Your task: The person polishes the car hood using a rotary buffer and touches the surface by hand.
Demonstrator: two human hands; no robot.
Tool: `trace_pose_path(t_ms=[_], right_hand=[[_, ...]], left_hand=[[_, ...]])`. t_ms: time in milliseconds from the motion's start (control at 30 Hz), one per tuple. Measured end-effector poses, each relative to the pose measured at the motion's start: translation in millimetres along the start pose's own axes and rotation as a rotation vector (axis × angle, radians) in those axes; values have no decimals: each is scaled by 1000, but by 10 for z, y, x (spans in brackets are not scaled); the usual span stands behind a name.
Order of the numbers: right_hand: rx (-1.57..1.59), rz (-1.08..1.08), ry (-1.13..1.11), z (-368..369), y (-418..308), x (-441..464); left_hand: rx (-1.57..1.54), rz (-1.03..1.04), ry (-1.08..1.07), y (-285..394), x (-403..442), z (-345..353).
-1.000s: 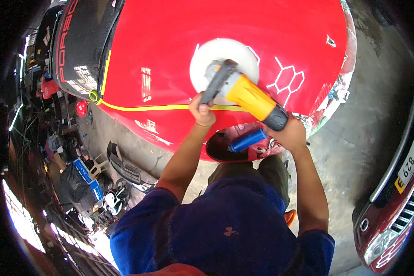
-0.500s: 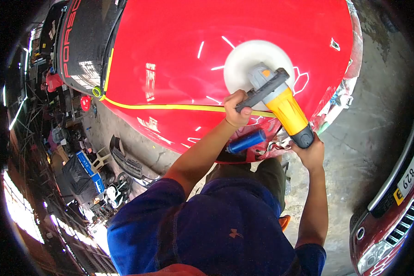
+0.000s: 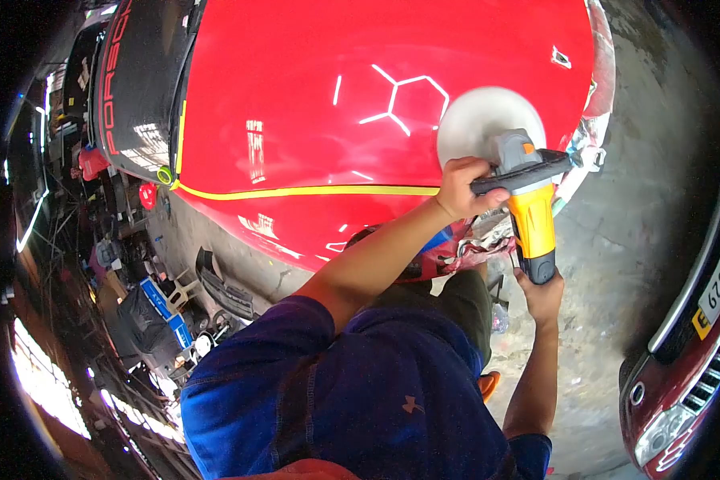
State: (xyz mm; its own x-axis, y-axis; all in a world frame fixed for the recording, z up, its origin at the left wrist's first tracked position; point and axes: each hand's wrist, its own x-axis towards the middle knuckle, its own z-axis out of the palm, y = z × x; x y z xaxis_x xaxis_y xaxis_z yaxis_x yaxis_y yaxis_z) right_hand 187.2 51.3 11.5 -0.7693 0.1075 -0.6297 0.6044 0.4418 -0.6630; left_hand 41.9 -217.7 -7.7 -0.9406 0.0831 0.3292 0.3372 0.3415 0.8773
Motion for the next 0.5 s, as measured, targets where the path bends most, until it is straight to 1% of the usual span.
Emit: trace_pose_path(t_ms=[100,133,233,267,300,433,500], right_hand=[[144,73,-20,64,208,-172],[119,117,-11,93,221,-245],[271,243,-42,222,190,-477],[284,212,-24,303,232,-549],[342,218,-52,344,130,-632],[362,245,-127,511,51,-883],[360,232,-167,620,6,-983]], left_hand=[[19,-33,-111,142,111,169],[68,-52,-156,202,146,213],[129,-33,-157,356,206,325],[144,-51,-179,389,181,317],[161,-69,-200,421,160,278],[240,-108,-234,641,36,-105],[238,-114,-197,722,-56,-356]])
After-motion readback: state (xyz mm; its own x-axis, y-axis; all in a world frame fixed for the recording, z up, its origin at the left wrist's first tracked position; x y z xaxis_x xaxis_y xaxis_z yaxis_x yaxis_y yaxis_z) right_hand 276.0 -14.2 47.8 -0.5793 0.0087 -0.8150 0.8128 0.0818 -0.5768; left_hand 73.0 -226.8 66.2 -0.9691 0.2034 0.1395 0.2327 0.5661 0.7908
